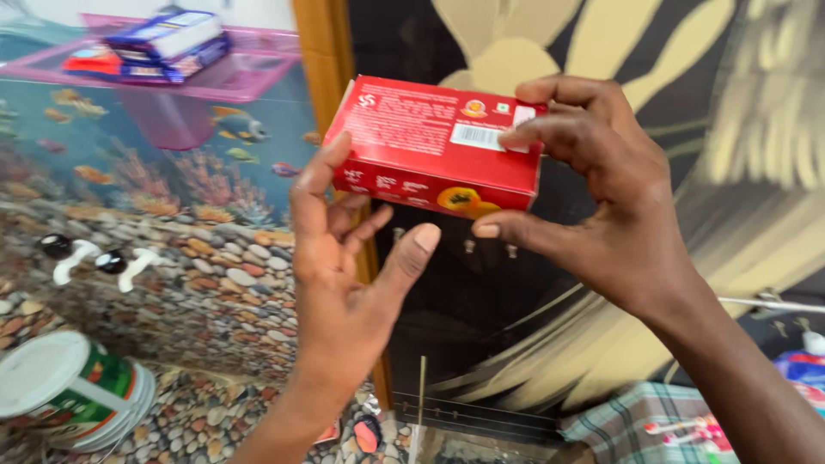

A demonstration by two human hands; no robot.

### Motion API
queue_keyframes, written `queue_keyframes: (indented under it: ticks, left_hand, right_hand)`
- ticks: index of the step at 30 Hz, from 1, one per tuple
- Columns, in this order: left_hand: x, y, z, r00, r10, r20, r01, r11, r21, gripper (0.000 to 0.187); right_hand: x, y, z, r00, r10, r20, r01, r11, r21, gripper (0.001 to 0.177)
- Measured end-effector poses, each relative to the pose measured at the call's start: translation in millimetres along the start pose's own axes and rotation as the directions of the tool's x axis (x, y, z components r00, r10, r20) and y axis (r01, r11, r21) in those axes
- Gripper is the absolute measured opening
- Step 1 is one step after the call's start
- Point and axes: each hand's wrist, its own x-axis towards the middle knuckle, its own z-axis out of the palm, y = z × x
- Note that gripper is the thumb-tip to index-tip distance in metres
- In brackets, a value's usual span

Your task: The person repeatedly picks up small packaged items from a cluttered table and places them into a pink wall-mounted caddy. The items include soap bars, toothpaste boxes, and sachets. The person handles the items one at a time, moving them from the table to the caddy.

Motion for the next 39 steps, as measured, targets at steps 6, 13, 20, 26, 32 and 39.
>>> queue_keyframes:
  ticks: [6, 13, 20, 26, 32, 39]
  left_hand:
    - [34.9, 11.2, -101.2, 0.999, 0.004, -0.039, 0.006, 0.969, 0.247, 0.088]
    - [83.6, 15.0, -230.3, 0.999, 0.028, -0.025, -0.017, 0.938, 0.346, 0.114]
    - [147.3, 3.4, -346.4, 0.989, 0.014, 0.147, -0.067, 0.931, 0.358, 0.132]
    - [194.6, -48.4, -432.9, 0.971, -0.066, 0.228, 0.001, 0.961, 0.276, 0.141]
    - [245.4, -109.2, -487.7, 0.932, -0.155, 0.328, 0.071, 0.965, 0.254, 0.133]
    - [288.9, -168.1, -506.3, 0.831, -0.077, 0.551, 0.047, 0.997, 0.068, 0.126]
  right_hand:
    - [64.5, -59.1, 61.5, 0.988, -0.155, 0.025, 0.157, 0.982, -0.102, 0.079]
    - [127.5, -98.5, 139.4, 0.938, -0.309, 0.159, 0.303, 0.951, 0.063, 0.069]
    - [219.5, -125.8, 224.2, 0.934, -0.353, 0.053, 0.346, 0.932, 0.107, 0.05]
    - [283.2, -137.8, 298.7, 0.927, -0.374, 0.041, 0.376, 0.921, -0.099, 0.048]
    - [333.9, -127.2, 363.0, 0.956, -0.256, 0.146, 0.267, 0.962, -0.062, 0.043]
    - [368.4, -110.6, 391.2, 0.949, -0.107, 0.297, 0.151, 0.98, -0.132, 0.036]
